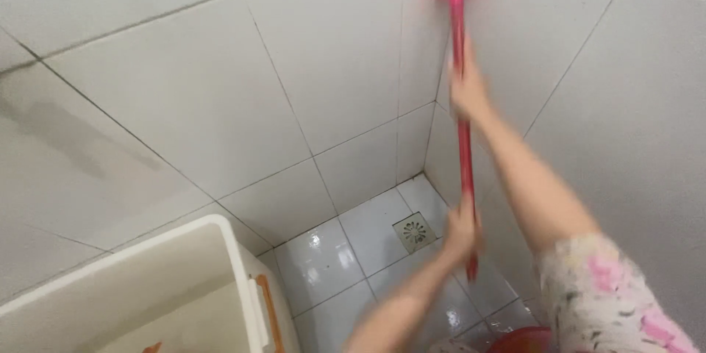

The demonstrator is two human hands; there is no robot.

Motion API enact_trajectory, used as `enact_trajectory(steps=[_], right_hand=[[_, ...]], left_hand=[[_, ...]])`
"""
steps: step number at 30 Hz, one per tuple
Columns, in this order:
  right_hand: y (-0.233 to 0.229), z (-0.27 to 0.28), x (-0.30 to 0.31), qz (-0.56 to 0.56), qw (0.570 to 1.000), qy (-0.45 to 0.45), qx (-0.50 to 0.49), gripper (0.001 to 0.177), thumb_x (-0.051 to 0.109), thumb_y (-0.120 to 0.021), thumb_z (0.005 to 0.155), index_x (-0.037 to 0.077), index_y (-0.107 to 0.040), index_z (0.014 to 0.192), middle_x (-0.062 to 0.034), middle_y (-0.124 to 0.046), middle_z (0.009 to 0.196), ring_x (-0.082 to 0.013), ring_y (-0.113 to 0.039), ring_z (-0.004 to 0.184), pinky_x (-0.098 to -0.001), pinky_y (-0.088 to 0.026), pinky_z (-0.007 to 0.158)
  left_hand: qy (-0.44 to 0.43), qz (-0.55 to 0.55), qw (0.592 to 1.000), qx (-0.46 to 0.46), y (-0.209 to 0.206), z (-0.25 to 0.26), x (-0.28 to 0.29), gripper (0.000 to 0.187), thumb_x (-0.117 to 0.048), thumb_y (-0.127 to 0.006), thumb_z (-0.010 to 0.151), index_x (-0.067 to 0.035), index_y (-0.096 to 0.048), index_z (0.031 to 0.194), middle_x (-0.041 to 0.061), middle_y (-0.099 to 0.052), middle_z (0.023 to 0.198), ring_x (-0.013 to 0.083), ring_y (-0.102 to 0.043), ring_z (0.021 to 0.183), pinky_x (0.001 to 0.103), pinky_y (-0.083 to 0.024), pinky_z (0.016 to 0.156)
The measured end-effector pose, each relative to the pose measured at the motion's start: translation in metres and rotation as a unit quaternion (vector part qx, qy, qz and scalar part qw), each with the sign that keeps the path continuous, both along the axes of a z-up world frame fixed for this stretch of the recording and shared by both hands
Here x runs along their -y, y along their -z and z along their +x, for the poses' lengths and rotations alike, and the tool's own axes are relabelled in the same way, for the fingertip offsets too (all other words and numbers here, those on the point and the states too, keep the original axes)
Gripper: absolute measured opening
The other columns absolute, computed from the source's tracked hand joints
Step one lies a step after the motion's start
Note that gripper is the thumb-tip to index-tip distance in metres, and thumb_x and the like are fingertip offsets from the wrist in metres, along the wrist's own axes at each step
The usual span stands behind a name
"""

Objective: Scrubbing the tiled bathroom walls and floor using a long-handled brush and a water sprayer.

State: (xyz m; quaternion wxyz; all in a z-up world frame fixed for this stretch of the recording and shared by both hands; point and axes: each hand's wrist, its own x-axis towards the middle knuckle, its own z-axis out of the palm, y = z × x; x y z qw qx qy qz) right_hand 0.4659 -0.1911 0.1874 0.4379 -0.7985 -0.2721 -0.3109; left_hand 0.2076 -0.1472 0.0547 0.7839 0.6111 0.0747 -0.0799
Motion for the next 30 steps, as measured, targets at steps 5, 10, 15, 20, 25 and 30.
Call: enact_trajectory(steps=[5, 10, 15, 20, 25, 30], right_hand=[[-0.135, -0.045, -0.005, 0.047, 0.968, 0.053, -0.242, 0.050, 0.033, -0.041, 0.118, 0.028, -0.024, 0.165, -0.0043, -0.059, 0.081, -0.0177, -0.063, 0.065, -0.0380, -0.055, 0.051], [0.099, -0.091, 0.000, -0.033, 0.966, -0.014, -0.255, 0.065, 0.026, -0.042, 0.110, 0.021, -0.009, 0.165, -0.0192, -0.027, 0.165, -0.0362, -0.027, 0.150, -0.0529, -0.026, 0.116], [0.066, -0.039, -0.016, 0.070, 0.950, -0.055, -0.299, 0.069, 0.038, -0.041, 0.107, 0.022, -0.009, 0.165, -0.0124, -0.018, 0.172, -0.0287, -0.017, 0.159, -0.0425, -0.023, 0.126], [-0.085, -0.048, -0.038, 0.146, 0.931, -0.077, -0.324, 0.052, 0.040, -0.038, 0.118, 0.029, -0.020, 0.166, -0.0005, -0.048, 0.073, -0.0138, -0.049, 0.060, -0.0350, -0.046, 0.050], [0.161, -0.098, -0.045, 0.111, 0.941, -0.060, -0.314, 0.067, 0.035, -0.045, 0.108, 0.027, -0.014, 0.167, -0.0160, -0.050, 0.152, -0.0313, -0.051, 0.139, -0.0530, -0.043, 0.113], [0.081, -0.119, -0.042, 0.147, 0.862, -0.064, -0.481, 0.065, 0.036, -0.037, 0.107, 0.041, -0.003, 0.163, 0.0015, -0.048, 0.054, -0.0131, -0.047, 0.038, -0.0328, -0.044, 0.034]], left_hand=[[0.042, -0.093, 0.995, 0.020, -0.076, 0.028, 0.015, 0.066, -0.069, -0.032, 0.111, -0.013, -0.045, 0.079, -0.004, -0.041, 0.058, 0.0111, -0.038, 0.043, 0.032, -0.030, 0.037], [-0.004, -0.105, 0.985, -0.133, 0.067, -0.092, 0.050, 0.058, -0.069, -0.029, 0.107, -0.019, -0.056, 0.095, -0.006, -0.049, 0.070, 0.0132, -0.048, 0.061, 0.035, -0.042, 0.055], [-0.088, 0.078, 0.993, -0.029, 0.029, -0.053, 0.013, 0.051, -0.055, -0.038, 0.107, -0.014, -0.055, 0.083, -0.002, -0.047, 0.060, 0.0122, -0.046, 0.051, 0.033, -0.035, 0.046], [-0.091, 0.099, 0.988, 0.077, -0.056, -0.001, -0.025, 0.064, -0.053, -0.037, 0.110, -0.009, -0.049, 0.066, -0.003, -0.042, 0.051, 0.0126, -0.040, 0.043, 0.036, -0.030, 0.041], [-0.065, 0.226, 0.972, 0.016, 0.160, -0.122, 0.010, 0.026, -0.053, -0.034, 0.107, -0.043, -0.058, 0.110, 0.001, -0.048, 0.057, 0.0192, -0.054, 0.051, 0.040, -0.038, 0.044], [-0.091, 0.087, 0.983, -0.136, 0.071, -0.110, -0.009, 0.065, -0.057, -0.042, 0.107, -0.005, -0.052, 0.069, 0.005, -0.046, 0.053, 0.0196, -0.050, 0.046, 0.040, -0.039, 0.044]])
